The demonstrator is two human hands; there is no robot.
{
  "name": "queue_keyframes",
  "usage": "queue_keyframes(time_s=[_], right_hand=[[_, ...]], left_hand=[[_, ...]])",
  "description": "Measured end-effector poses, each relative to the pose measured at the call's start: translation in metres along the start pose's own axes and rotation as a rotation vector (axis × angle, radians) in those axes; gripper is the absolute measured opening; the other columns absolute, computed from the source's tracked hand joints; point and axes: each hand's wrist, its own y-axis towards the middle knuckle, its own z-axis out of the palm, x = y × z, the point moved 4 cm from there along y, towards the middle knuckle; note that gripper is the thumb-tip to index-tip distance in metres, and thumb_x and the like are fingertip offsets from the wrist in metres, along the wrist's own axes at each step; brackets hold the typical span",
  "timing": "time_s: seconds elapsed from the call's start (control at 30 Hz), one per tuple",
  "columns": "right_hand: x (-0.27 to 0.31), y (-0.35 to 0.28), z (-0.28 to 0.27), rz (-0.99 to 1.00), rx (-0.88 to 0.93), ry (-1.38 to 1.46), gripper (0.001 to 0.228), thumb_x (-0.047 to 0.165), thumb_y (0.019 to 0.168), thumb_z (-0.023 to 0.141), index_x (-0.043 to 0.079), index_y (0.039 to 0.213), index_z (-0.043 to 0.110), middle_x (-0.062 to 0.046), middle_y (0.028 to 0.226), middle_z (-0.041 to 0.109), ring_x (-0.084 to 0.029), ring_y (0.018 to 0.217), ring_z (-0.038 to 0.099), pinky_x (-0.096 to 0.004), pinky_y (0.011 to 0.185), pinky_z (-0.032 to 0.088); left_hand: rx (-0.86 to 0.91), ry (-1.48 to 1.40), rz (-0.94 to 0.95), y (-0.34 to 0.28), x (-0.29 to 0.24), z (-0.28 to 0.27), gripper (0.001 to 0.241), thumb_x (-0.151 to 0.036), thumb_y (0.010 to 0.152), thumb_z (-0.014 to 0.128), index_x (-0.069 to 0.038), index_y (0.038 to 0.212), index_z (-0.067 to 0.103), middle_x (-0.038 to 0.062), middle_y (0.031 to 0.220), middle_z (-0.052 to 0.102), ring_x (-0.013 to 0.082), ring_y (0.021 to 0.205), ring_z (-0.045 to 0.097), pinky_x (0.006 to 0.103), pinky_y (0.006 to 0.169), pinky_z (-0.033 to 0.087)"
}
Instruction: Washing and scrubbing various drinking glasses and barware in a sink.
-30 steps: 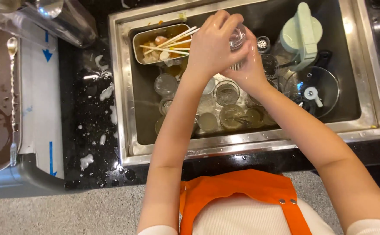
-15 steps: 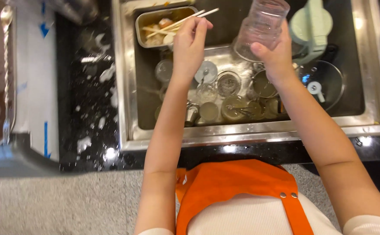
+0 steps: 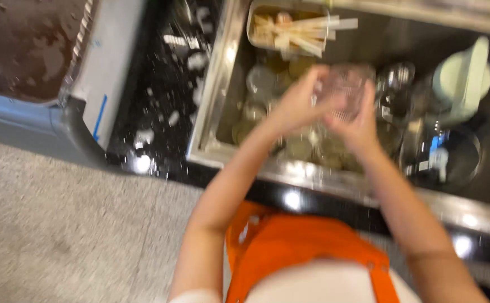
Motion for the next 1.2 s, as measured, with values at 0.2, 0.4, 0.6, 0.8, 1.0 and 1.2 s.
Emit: queue_keyframes(time_s=[0.2, 0.4, 0.6, 0.8, 1.0, 1.2], right_hand=[[0.05, 0.017, 0.074, -0.084, 0.09, -0.311, 0.108, 0.014, 0.076, 0.093, 0.009, 0.159, 0.024, -0.015, 0.153, 0.053, -0.028, 0.141, 0.057, -0.043, 0.119, 0.048], [0.075, 0.048, 0.156, -0.11, 0.217, -0.304, 0.108, 0.015, 0.076, 0.094, 0.009, 0.16, 0.027, -0.013, 0.153, 0.054, -0.027, 0.142, 0.057, -0.041, 0.119, 0.047], [0.088, 0.093, 0.25, -0.333, 0.368, -0.444, 0.1, 0.019, 0.078, 0.088, 0.007, 0.16, 0.033, -0.015, 0.156, 0.049, -0.027, 0.148, 0.05, -0.044, 0.124, 0.041], [0.141, 0.139, 0.357, -0.374, 0.575, -0.088, 0.096, 0.031, 0.088, 0.079, 0.007, 0.166, 0.028, -0.015, 0.164, 0.04, -0.027, 0.151, 0.043, -0.04, 0.13, 0.037], [0.179, 0.178, 0.478, -0.5, 0.44, -0.552, 0.092, 0.029, 0.083, 0.093, 0.005, 0.156, 0.042, -0.017, 0.147, 0.058, -0.035, 0.134, 0.06, -0.042, 0.114, 0.048], [0.197, 0.262, 0.54, -0.485, 0.37, -0.555, 0.074, 0.029, 0.081, 0.094, 0.004, 0.14, 0.057, -0.012, 0.129, 0.069, -0.027, 0.118, 0.069, -0.037, 0.099, 0.056]], left_hand=[[-0.135, 0.116, -0.068, -0.037, -0.036, -0.045, 0.088, -0.05, 0.075, 0.087, -0.005, 0.14, 0.047, 0.015, 0.129, 0.067, 0.0324, 0.124, 0.067, 0.0436, 0.106, 0.051], [-0.321, 0.124, -0.058, -0.069, -0.051, -0.128, 0.084, -0.042, 0.078, 0.088, -0.007, 0.143, 0.048, 0.013, 0.131, 0.067, 0.0319, 0.126, 0.065, 0.0428, 0.107, 0.051], [-0.508, 0.408, 0.066, -0.106, -0.07, -0.233, 0.081, -0.034, 0.076, 0.091, -0.009, 0.142, 0.052, 0.01, 0.137, 0.062, 0.0316, 0.128, 0.056, 0.0426, 0.113, 0.045], [-0.651, 0.573, 0.165, -0.132, -0.075, -0.358, 0.08, -0.028, 0.072, 0.093, -0.012, 0.139, 0.053, 0.005, 0.135, 0.062, 0.0272, 0.129, 0.057, 0.0418, 0.114, 0.041], [-0.768, 0.637, 0.164, -0.143, -0.067, -0.458, 0.071, -0.026, 0.072, 0.092, -0.013, 0.134, 0.059, 0.004, 0.133, 0.062, 0.0276, 0.129, 0.053, 0.0403, 0.113, 0.043], [-0.638, 0.633, 0.318, -0.113, -0.046, -0.557, 0.085, -0.032, 0.08, 0.09, -0.013, 0.15, 0.045, 0.005, 0.148, 0.053, 0.0254, 0.139, 0.049, 0.0416, 0.12, 0.036]])
